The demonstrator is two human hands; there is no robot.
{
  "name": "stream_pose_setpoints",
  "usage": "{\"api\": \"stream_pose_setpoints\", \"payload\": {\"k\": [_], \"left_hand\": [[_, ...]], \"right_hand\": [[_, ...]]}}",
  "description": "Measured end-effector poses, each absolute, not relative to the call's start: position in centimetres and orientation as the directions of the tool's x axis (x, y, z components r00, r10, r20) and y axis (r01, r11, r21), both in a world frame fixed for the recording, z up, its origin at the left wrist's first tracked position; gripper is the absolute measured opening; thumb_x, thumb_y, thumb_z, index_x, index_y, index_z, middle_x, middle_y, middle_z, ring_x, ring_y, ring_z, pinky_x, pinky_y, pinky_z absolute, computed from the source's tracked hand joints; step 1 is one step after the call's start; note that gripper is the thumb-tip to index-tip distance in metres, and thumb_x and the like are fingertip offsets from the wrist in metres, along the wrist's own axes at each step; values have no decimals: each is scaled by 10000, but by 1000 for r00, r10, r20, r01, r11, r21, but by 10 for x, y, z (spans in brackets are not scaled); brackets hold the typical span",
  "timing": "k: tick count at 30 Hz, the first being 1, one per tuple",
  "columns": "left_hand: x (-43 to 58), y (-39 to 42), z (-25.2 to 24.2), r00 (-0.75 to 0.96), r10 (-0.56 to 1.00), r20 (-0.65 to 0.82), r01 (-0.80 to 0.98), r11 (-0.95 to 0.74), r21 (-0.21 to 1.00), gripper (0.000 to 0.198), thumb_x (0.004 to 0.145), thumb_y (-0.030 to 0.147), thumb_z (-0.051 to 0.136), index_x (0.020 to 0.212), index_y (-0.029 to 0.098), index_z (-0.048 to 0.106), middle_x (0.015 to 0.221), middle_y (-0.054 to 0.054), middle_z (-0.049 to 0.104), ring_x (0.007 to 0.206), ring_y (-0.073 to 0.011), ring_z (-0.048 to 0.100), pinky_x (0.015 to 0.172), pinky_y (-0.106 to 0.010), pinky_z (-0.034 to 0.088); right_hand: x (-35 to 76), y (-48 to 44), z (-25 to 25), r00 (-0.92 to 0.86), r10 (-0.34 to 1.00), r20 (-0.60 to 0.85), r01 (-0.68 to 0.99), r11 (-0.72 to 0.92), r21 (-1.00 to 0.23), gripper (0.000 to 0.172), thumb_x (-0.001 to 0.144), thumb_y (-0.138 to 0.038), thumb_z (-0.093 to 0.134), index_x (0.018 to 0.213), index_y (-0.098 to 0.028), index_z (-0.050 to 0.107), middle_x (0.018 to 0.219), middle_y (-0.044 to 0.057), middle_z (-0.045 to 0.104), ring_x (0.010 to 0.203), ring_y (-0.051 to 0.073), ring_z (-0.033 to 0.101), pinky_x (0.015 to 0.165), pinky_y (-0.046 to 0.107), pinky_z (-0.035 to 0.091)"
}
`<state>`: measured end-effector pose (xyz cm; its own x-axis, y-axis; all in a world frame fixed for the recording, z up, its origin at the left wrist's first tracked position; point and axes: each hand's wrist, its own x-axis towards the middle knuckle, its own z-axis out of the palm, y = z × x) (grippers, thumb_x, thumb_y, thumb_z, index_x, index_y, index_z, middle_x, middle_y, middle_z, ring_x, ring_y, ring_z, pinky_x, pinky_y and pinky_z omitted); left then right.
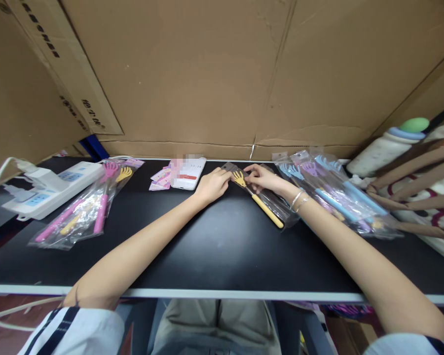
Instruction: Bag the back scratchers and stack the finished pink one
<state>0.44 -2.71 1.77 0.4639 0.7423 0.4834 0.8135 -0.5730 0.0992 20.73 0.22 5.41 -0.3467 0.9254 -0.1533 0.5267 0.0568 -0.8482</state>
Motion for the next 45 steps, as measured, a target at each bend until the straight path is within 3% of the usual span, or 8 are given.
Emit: {"api": "stream_pose_setpoints", "payload": {"k": [4,7,11,16,25,32,39,45], "left_hand": [[5,-29,20,506,682,527,803,-595,-1,199,920,180,420,989,182,606,970,-45,662,972,-189,559,731,-270,488],[6,-30,22,632,563,532,733,-657,-176,204,937,222,410,988,167,600,1005,-62,652,982,-197,564,747,-275,481],[12,-35,24,813,354,462,544,-746,-384,235,946,331,438,1045,183,593,1057,-74,646,1011,-194,571,730,-261,467],[23,-45,25,867,229,443,444,-759,-476,247,952,338,441,1118,216,577,997,-47,655,956,-156,584,732,-240,456],[25,-49,24,842,234,486,473,-753,-457,284,982,321,357,1093,254,609,1026,-17,673,945,-119,594,685,-198,443],[23,-49,26,848,250,467,451,-804,-388,328,972,394,377,1202,270,576,1110,-28,668,1039,-136,586,743,-204,456],[26,-50,25,890,172,423,373,-808,-457,302,986,242,348,1043,273,642,900,7,689,847,-96,611,587,-189,401],[26,-52,26,885,167,435,379,-801,-464,304,981,228,344,967,250,647,780,-2,647,726,-93,559,489,-213,323]], "right_hand": [[206,1,50,-364,930,-52,664,220,-715,291,846,-164,593,1090,-177,435,633,-65,543,397,60,505,361,163,426],[206,-3,54,-390,920,-38,711,274,-648,319,845,-179,599,1115,-174,429,660,-45,580,386,72,513,354,183,429],[204,-7,58,-388,916,-106,696,216,-685,319,865,-160,566,1144,-170,413,637,-46,582,398,89,532,386,200,463],[201,-9,58,-409,895,-178,621,130,-773,306,850,-97,535,1113,-186,405,657,-71,543,462,78,552,449,188,492],[195,-16,58,-414,885,-211,559,64,-827,357,782,-49,542,1096,-189,448,628,-84,505,468,50,474,409,138,352],[196,-12,52,-406,899,-164,563,104,-820,303,822,-94,543,1106,-168,467,651,-69,519,495,50,487,416,136,357],[195,-18,67,-456,853,-252,636,114,-764,198,864,-160,557,1057,-171,511,614,-50,554,515,87,575,474,183,509],[203,-11,69,-404,892,-203,762,205,-615,191,858,-161,592,1038,-153,531,569,-50,539,442,74,548,386,158,470]]}}
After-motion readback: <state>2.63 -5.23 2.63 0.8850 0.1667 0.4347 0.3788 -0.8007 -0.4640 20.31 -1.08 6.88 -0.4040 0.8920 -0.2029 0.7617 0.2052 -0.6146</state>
